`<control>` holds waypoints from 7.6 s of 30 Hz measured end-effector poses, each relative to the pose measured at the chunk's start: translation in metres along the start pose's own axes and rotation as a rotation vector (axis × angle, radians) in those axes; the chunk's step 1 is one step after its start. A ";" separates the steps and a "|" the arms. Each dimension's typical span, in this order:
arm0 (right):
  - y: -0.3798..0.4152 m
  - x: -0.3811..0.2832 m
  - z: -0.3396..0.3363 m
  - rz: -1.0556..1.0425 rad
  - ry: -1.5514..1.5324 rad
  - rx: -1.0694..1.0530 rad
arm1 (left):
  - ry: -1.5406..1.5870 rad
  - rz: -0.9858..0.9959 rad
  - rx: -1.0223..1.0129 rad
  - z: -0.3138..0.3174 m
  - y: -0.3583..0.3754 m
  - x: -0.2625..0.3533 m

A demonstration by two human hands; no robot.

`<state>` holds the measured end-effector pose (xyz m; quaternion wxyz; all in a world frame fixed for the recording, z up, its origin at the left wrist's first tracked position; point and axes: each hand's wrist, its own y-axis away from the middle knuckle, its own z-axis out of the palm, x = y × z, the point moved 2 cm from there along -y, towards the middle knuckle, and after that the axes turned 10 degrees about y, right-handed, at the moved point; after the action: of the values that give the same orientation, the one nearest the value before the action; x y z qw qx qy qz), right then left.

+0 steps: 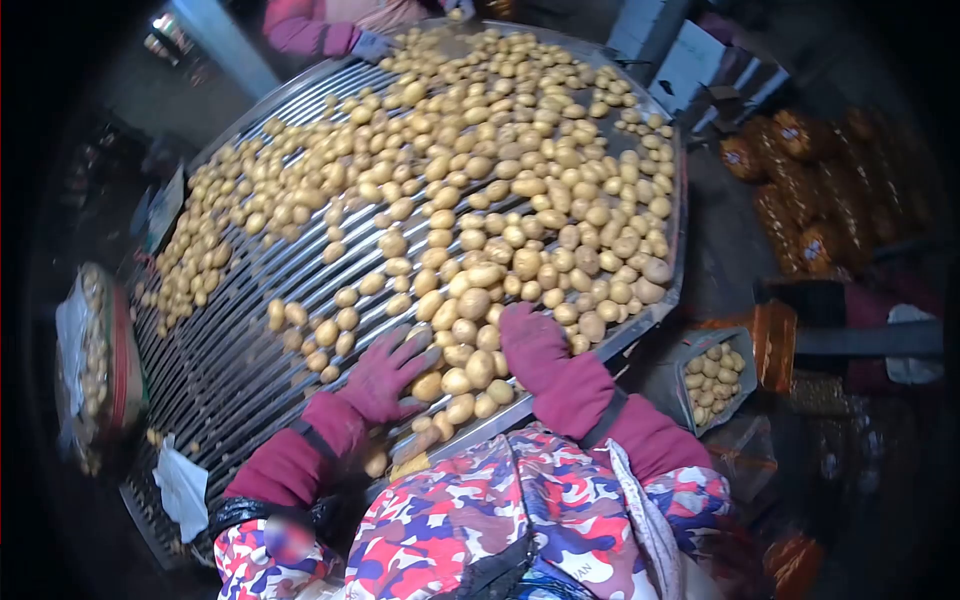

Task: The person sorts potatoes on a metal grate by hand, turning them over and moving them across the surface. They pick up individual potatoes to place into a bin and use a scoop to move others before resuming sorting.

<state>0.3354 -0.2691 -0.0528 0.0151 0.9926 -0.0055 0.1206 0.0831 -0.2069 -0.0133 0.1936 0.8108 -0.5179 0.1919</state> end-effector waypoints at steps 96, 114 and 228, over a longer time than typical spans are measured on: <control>-0.224 0.145 0.024 0.029 -0.064 -0.131 | 0.230 -0.085 0.567 -0.086 -0.061 -0.047; -0.014 0.048 -0.025 -0.418 -0.257 -0.123 | 0.462 -0.071 0.389 -0.026 -0.077 0.012; -0.156 -0.170 -0.043 -0.575 -0.345 0.255 | 1.173 -0.251 1.175 -0.099 -0.025 -0.152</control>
<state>0.1620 -0.1106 -0.0559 -0.0769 0.9532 0.2864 -0.0584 0.0354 -0.0303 -0.0090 -0.0022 0.6000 -0.0548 0.7981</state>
